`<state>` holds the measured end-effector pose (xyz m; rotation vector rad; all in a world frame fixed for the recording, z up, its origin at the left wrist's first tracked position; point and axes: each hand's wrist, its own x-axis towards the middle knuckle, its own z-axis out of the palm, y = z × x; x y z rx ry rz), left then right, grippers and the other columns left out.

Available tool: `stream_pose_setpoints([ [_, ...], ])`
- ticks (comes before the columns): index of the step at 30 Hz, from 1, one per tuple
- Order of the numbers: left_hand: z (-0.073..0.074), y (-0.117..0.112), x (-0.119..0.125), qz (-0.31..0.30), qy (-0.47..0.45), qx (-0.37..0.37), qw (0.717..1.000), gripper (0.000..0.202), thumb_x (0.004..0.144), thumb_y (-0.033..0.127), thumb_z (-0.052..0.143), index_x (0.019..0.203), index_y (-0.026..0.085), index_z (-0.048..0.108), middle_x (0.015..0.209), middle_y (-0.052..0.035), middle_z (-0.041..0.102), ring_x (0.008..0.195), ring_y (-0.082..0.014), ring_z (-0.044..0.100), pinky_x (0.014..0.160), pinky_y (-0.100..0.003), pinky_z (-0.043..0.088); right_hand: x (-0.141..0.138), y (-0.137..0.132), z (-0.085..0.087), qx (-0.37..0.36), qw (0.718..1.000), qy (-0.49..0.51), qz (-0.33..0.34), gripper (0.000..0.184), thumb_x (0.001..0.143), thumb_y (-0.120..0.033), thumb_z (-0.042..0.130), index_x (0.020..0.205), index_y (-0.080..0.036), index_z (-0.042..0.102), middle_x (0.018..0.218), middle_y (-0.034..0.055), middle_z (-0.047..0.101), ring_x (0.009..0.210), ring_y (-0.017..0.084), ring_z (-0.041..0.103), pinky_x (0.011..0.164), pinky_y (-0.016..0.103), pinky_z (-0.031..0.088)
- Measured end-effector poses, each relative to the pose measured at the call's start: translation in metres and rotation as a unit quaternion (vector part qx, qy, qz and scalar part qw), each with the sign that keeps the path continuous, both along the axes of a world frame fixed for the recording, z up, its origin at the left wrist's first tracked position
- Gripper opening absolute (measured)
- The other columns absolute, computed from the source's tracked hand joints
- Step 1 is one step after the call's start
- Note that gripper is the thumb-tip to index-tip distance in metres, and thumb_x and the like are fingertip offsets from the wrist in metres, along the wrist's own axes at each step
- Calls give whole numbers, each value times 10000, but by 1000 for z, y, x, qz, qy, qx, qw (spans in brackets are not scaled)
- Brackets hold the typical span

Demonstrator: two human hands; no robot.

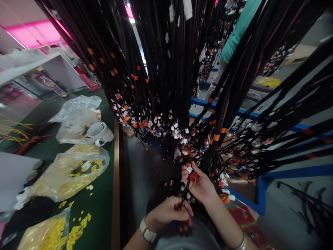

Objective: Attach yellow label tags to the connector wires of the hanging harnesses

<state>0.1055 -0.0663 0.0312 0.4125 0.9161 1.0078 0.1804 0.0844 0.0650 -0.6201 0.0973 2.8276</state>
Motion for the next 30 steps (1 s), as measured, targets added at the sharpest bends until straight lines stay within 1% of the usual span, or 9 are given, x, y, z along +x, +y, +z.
stream_pose_setpoints([
  [4, -5, -11, -6, 76, -16, 9, 997, 355, 783, 475, 557, 697, 134, 511, 520, -36, 570, 384, -90, 483, 373, -179, 340, -3, -1, -3, 17, 1000, 2, 12, 174, 783, -334, 638, 759, -176, 570, 747, -16, 589, 652, 70, 558, 656, 192, 499],
  [8, -6, -15, -20, 173, -63, 22, 983, 301, 809, 448, 531, 815, 147, 520, 442, 38, 470, 319, -64, 376, 342, -170, 305, 1, -6, -4, 80, 996, -43, 24, 105, 739, -219, 684, 785, -182, 597, 732, -21, 622, 657, 89, 583, 638, 216, 495],
  [11, 4, -17, -35, 214, -72, 32, 974, 316, 741, 430, 633, 830, 146, 528, 434, 79, 381, 332, -32, 287, 342, -143, 242, 5, -11, -10, 128, 984, -110, 49, 179, 697, -142, 710, 850, -171, 621, 789, 4, 662, 670, 104, 605, 623, 228, 500],
  [14, 17, -18, -51, 225, -15, 43, 973, 332, 690, 403, 694, 807, 139, 531, 441, 83, 361, 358, -27, 265, 359, -147, 216, 8, -15, -17, 170, 970, -164, 64, 197, 693, -168, 724, 866, -164, 632, 801, 13, 668, 677, 106, 608, 643, 242, 509],
  [17, 26, -17, -62, 231, 107, 14, 967, 275, 752, 394, 632, 772, 137, 537, 446, 71, 381, 369, -39, 298, 381, -163, 233, 12, -17, -22, 193, 965, -168, 63, 142, 715, -266, 714, 765, -170, 622, 693, -19, 623, 600, 83, 569, 579, 211, 492],
  [20, 26, -15, -68, 205, 271, -20, 940, 321, 799, 436, 550, 720, 126, 574, 579, -2, 521, 511, -82, 455, 487, -190, 350, 18, -17, -24, 210, 963, -144, 85, 232, 774, -388, 635, 717, -165, 606, 633, -23, 583, 556, 73, 529, 518, 188, 459],
  [24, 25, -13, -70, 93, 465, 24, 880, 348, 811, 429, 517, 727, 123, 660, 788, -54, 588, 713, -127, 510, 631, -215, 384, 27, -15, -24, 247, 948, -134, 150, 292, 779, -409, 623, 683, -133, 614, 647, 11, 605, 576, 84, 548, 555, 196, 462],
  [27, 28, -12, -69, 21, 499, 43, 866, 382, 815, 430, 501, 629, 125, 636, 658, -18, 546, 634, -112, 484, 578, -205, 356, 32, -13, -25, 283, 935, -127, 170, 316, 773, -420, 623, 682, -118, 632, 684, 38, 632, 603, 95, 562, 583, 207, 459],
  [30, 32, -8, -67, 7, 455, 12, 891, 402, 803, 451, 501, 584, 129, 597, 499, 23, 479, 502, -89, 434, 495, -199, 318, 34, -10, -26, 327, 922, -121, 167, 331, 778, -437, 609, 683, -121, 641, 703, 41, 640, 617, 96, 560, 599, 214, 453],
])
